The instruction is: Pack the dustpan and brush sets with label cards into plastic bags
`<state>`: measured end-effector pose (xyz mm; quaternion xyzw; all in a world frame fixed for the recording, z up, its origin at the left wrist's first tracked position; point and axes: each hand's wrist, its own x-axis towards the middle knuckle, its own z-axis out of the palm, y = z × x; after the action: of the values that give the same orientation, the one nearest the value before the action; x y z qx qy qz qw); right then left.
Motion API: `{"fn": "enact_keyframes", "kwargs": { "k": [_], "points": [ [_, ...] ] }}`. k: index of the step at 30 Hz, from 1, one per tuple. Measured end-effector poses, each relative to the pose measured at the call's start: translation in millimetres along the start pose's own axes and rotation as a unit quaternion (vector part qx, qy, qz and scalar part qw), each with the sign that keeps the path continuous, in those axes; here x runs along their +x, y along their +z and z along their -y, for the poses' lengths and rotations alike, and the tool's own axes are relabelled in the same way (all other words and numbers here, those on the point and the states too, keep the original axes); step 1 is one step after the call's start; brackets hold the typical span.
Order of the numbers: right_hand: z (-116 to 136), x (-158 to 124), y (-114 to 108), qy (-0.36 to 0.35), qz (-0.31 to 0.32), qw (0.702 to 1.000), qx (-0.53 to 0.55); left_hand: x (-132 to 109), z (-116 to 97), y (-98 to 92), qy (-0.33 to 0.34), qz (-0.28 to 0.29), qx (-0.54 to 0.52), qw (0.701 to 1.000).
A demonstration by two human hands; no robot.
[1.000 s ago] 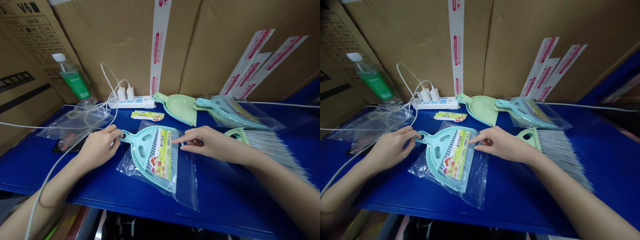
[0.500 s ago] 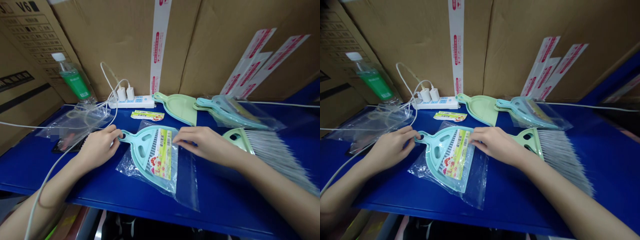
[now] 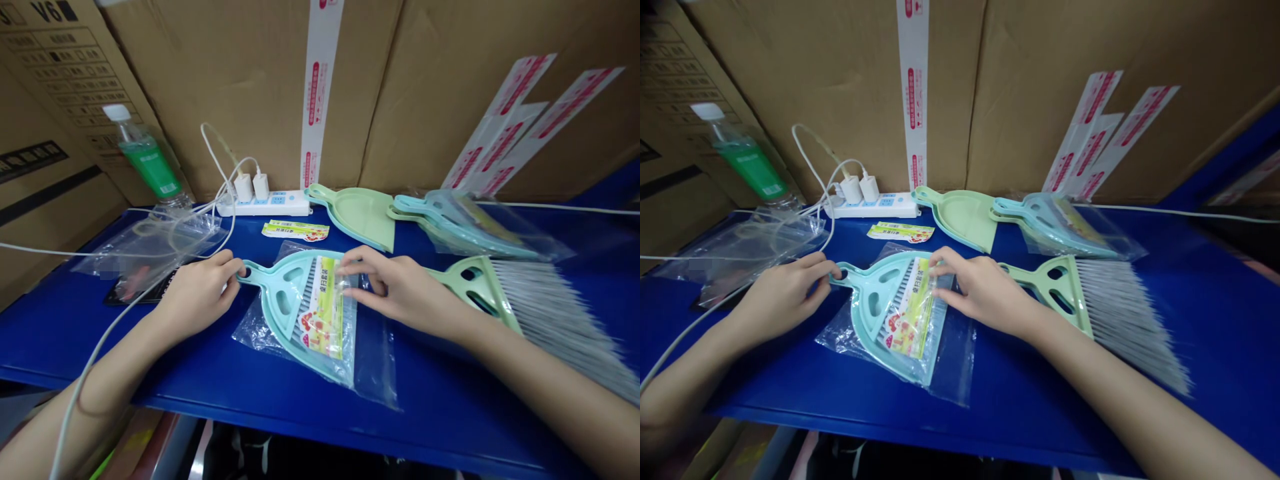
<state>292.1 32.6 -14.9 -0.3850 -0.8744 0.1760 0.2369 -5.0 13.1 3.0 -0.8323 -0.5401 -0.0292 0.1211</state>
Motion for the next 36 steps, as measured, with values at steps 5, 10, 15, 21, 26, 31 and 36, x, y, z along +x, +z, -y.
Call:
{"fn": "enact_keyframes", "kwargs": {
  "k": [5, 10, 15, 21, 26, 31, 36],
  "points": [
    [-3.9, 0.2, 2.9, -0.003, 0.027, 0.999, -0.043, -0.9, -0.3, 0.5, 0.007, -0.015, -0.001, 1.000],
    [-5.0, -0.7, 5.8, -0.003, 0.015, 0.996, -0.093, -0.8, -1.7, 0.6, 0.012, -0.027, -0.006, 1.000],
    [-1.9, -1.1, 3.4, -0.006, -0.004, 0.997, -0.077, -1.7, -0.7, 1.5, 0.013, -0.030, -0.002, 0.999],
    [-7.8, -1.0, -5.3, -0.011, -0.047, 0.988, -0.149, -0.8, -0.5, 1.7, 0.005, -0.018, 0.009, 1.000],
    [-19.2, -4.0, -7.9, 0.007, 0.012, 0.968, -0.250, 0.7, -2.5, -0.1, 0.000, -0.018, 0.028, 0.999],
    [-27.2, -5.5, -6.5, 0.016, 0.042, 0.965, -0.259, 0.8, -3.7, -0.7, -0.012, -0.023, 0.039, 0.999],
    [-29.1, -4.2, -8.6, 0.023, 0.055, 0.966, -0.250, 1.1, -5.7, -2.0, -0.036, -0.009, 0.049, 0.998]
  ]
}}
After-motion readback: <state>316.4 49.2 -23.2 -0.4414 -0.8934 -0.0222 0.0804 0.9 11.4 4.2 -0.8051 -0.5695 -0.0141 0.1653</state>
